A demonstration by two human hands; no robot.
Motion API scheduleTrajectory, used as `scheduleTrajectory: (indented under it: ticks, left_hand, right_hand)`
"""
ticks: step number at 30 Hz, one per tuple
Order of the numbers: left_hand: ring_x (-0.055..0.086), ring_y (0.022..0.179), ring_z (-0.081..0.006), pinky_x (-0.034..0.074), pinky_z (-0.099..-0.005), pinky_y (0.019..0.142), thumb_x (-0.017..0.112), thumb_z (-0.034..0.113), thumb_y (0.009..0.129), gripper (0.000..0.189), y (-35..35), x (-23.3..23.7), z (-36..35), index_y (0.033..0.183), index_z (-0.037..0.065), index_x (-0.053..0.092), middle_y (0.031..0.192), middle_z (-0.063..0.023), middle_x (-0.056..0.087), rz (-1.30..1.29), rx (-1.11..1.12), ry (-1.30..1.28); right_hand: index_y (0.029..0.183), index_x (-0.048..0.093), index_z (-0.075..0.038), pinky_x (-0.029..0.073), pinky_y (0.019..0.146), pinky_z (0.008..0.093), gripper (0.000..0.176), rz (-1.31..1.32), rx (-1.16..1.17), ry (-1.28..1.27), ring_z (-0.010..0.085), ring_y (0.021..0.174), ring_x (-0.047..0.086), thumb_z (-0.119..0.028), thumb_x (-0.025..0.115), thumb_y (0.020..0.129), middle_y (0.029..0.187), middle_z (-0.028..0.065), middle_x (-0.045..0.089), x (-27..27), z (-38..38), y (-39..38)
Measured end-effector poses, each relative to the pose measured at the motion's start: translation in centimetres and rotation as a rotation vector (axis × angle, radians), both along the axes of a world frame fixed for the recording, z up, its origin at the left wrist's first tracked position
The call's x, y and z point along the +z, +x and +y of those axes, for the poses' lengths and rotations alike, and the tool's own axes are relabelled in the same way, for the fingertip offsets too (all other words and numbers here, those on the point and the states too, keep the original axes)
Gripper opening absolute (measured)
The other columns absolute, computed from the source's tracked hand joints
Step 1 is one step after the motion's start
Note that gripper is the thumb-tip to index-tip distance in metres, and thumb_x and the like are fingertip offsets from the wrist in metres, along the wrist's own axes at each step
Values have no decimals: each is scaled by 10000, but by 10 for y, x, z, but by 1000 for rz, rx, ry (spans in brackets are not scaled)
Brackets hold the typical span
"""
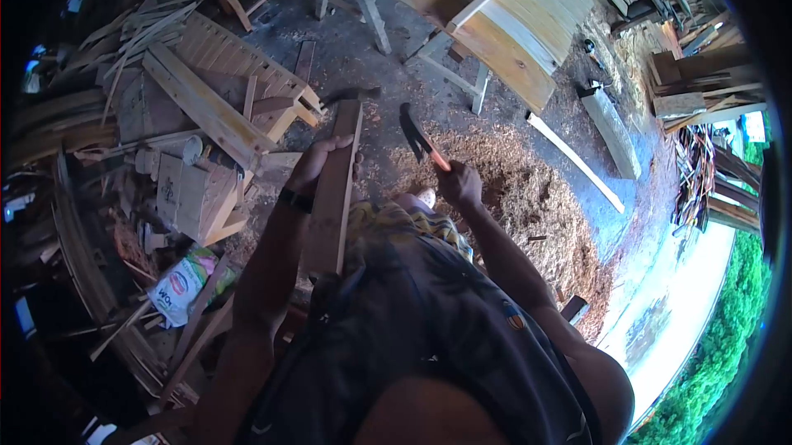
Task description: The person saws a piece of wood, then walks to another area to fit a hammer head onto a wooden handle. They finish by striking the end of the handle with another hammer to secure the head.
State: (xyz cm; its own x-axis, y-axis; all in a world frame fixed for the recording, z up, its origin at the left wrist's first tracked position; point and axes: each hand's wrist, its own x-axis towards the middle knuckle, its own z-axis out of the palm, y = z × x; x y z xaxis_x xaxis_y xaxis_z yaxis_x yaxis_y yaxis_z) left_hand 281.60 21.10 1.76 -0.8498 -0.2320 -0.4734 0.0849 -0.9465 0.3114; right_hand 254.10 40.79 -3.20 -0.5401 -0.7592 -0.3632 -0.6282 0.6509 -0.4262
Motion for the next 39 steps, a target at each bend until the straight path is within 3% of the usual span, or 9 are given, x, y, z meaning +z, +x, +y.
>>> scheduleTrajectory:
  ticks: [3,8,20,22,24,27,32,34,39]
  left_hand:
    - [708,858,-228,619,-373,737,614,296,1020,343,-13,-1,-4,1244,37,588,1031,-127,674,-390,108,-668]
    - [725,899,-263,626,-379,776,674,231,926,419,-36,32,2,1262,2,571,1007,-133,672,-234,-145,-382]
    - [694,787,-214,584,-369,723,601,-48,807,582,-96,14,44,1379,-12,497,963,-107,662,-244,-436,-846]
    - [698,813,-157,575,-318,688,696,17,800,603,-101,2,37,1371,-27,510,912,-82,701,-394,-497,-1381]
    - [693,787,-162,571,-320,677,719,31,792,587,-122,40,38,1338,-38,517,905,-83,697,-489,-532,-1228]
    - [692,844,-175,569,-325,737,730,36,804,519,-117,48,27,1284,-48,549,933,-98,695,-516,-575,-1012]
    - [661,796,-157,565,-317,740,638,-37,814,622,-120,32,13,1409,-49,457,976,-77,677,-287,-551,-1236]
    - [647,732,-156,563,-323,709,598,-68,811,696,-122,37,9,1477,-48,398,959,-68,666,-198,-546,-1380]
    - [653,720,-168,550,-316,673,569,-86,816,634,-124,40,4,1431,-34,428,883,-87,640,-349,-583,-1006]
  right_hand:
    - [827,664,-73,542,629,530,402,69,26,-274,433,721,699,-461,685,933,748,187,701,-7,35,-31]
    - [821,653,-64,522,597,512,411,-76,16,-340,439,697,686,-457,719,917,726,203,680,-12,43,-62]
    - [822,626,-83,538,635,541,229,9,246,-316,405,714,710,-303,617,884,756,158,702,53,33,-51]
    - [808,630,-80,542,629,525,226,36,256,-386,403,709,708,-293,622,880,746,161,695,52,33,-50]
    - [818,658,-82,552,633,514,216,58,310,-495,384,706,719,-286,621,880,743,161,699,52,29,-55]
    - [864,644,-82,546,631,488,226,-99,-9,38,354,711,727,-303,654,903,771,158,721,51,4,-68]
    - [856,648,-89,535,603,489,229,-33,111,-19,353,656,696,-299,616,940,733,142,690,54,1,-50]
    - [838,632,-89,529,594,486,237,107,194,-464,354,610,666,-298,607,947,714,142,672,41,1,-45]
    - [858,652,-86,544,644,528,304,39,-67,-79,344,636,695,-330,514,975,740,170,695,41,-15,-57]
